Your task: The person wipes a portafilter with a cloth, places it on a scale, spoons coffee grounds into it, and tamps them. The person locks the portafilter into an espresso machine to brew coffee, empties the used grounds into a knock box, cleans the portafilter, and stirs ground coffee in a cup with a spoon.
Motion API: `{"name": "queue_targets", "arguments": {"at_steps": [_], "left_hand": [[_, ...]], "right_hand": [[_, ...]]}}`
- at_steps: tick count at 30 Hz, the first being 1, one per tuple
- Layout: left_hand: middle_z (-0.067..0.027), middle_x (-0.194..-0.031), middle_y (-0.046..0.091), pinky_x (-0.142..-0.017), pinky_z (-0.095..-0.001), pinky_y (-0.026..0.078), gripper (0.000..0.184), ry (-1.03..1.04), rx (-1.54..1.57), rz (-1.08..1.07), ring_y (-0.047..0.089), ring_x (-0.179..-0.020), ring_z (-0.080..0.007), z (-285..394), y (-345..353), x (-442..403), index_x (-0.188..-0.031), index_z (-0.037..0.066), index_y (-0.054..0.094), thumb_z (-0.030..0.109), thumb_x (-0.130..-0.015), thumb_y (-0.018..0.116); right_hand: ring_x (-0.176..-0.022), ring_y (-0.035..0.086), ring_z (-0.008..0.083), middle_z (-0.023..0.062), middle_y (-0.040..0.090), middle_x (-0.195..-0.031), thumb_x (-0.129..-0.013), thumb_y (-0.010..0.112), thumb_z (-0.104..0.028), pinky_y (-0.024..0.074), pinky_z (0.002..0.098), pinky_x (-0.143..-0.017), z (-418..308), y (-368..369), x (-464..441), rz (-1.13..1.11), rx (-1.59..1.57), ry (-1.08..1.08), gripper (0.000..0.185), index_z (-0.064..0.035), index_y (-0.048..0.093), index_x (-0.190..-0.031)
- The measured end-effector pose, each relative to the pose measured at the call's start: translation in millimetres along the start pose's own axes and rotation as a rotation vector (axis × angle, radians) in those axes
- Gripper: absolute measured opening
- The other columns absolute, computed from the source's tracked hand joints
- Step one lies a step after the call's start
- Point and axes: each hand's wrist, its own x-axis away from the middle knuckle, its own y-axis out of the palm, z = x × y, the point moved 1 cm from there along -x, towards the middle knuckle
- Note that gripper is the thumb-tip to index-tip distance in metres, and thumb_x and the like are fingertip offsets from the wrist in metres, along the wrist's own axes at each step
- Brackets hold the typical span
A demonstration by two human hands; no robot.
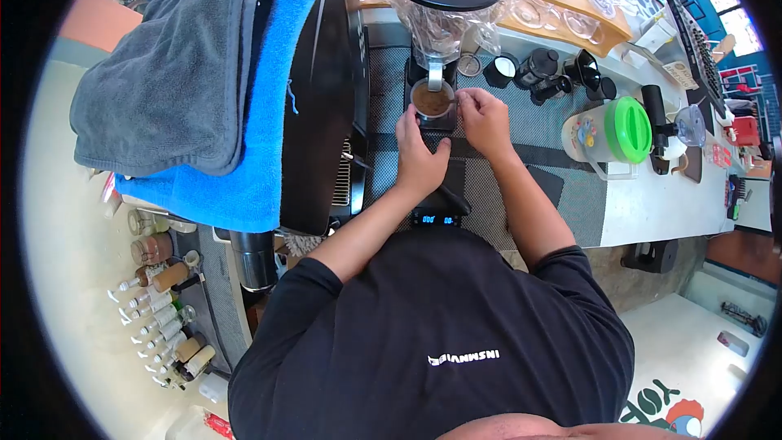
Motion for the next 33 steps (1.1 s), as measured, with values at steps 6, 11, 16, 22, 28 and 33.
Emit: {"name": "queue_targets", "arguments": {"at_steps": [6,11,16,22,28,33], "left_hand": [[-0.0290,-0.160,0.041,-0.121,-0.0479,0.047,0.096,0.050,-0.064,-0.002,0.054,-0.137,-0.0406,-0.5,-4.6,0.3,-0.167,-0.012,0.030,0.012,-0.093,0.085],[-0.0300,-0.161,0.040,-0.122,-0.0480,0.046,0.095,0.027,-0.058,-0.027,0.054,-0.138,-0.0407,1.0,-6.7,-0.6,-0.167,-0.011,0.030,0.013,-0.094,0.085],[-0.0289,-0.161,0.040,-0.121,-0.0471,0.047,0.094,0.021,-0.084,-0.039,0.055,-0.138,-0.0410,4.1,-6.6,-1.0,-0.167,-0.011,0.031,0.014,-0.094,0.084],[-0.0271,-0.161,0.042,-0.120,-0.0464,0.049,0.089,0.021,-0.059,-0.027,0.058,-0.136,-0.0392,3.0,-14.8,-0.9,-0.166,-0.010,0.035,0.013,-0.095,0.084],[-0.0260,-0.161,0.043,-0.118,-0.0455,0.052,0.085,0.059,-0.017,-0.013,0.059,-0.133,-0.0371,2.3,-18.8,-0.6,-0.166,-0.008,0.040,0.011,-0.095,0.084],[-0.0248,-0.160,0.045,-0.115,-0.0448,0.053,0.083,0.075,-0.060,-0.033,0.061,-0.131,-0.0353,-0.2,-18.3,-1.3,-0.165,-0.007,0.043,0.012,-0.095,0.084]], "right_hand": [[-0.082,0.074,0.0322,0.0157,0.076,-0.094,-0.105,0.073,-0.009,0.0580,0.0402,-0.073,-11.1,-14.4,7.1,-0.018,0.078,-0.332,0.015,-0.0011,0.082,-0.115],[-0.086,0.075,0.0371,0.0181,0.077,-0.097,-0.104,0.073,-0.009,0.0597,0.0438,-0.077,-19.4,-17.8,13.4,-0.008,0.159,-0.443,0.015,-0.0005,0.081,-0.114],[-0.073,0.073,0.0296,0.0147,0.077,-0.084,-0.106,0.073,-0.013,0.0586,0.0403,-0.070,3.0,4.0,6.6,0.053,0.119,-0.303,0.019,0.0013,0.081,-0.115],[-0.073,0.074,0.0322,0.0157,0.078,-0.086,-0.107,0.071,-0.013,0.0583,0.0394,-0.069,-2.2,-1.6,5.2,-0.016,-0.038,0.015,0.020,0.0014,0.082,-0.116],[-0.084,0.074,0.0331,0.0178,0.074,-0.093,-0.106,0.073,-0.010,0.0586,0.0410,-0.074,-16.2,-13.6,12.6,-0.004,0.092,-0.411,0.017,0.0030,0.080,-0.114],[-0.086,0.077,0.0366,0.0204,0.077,-0.095,-0.105,0.072,-0.010,0.0601,0.0431,-0.077,-18.5,-8.2,15.7,0.023,0.183,-0.460,0.017,0.0017,0.080,-0.114]]}}
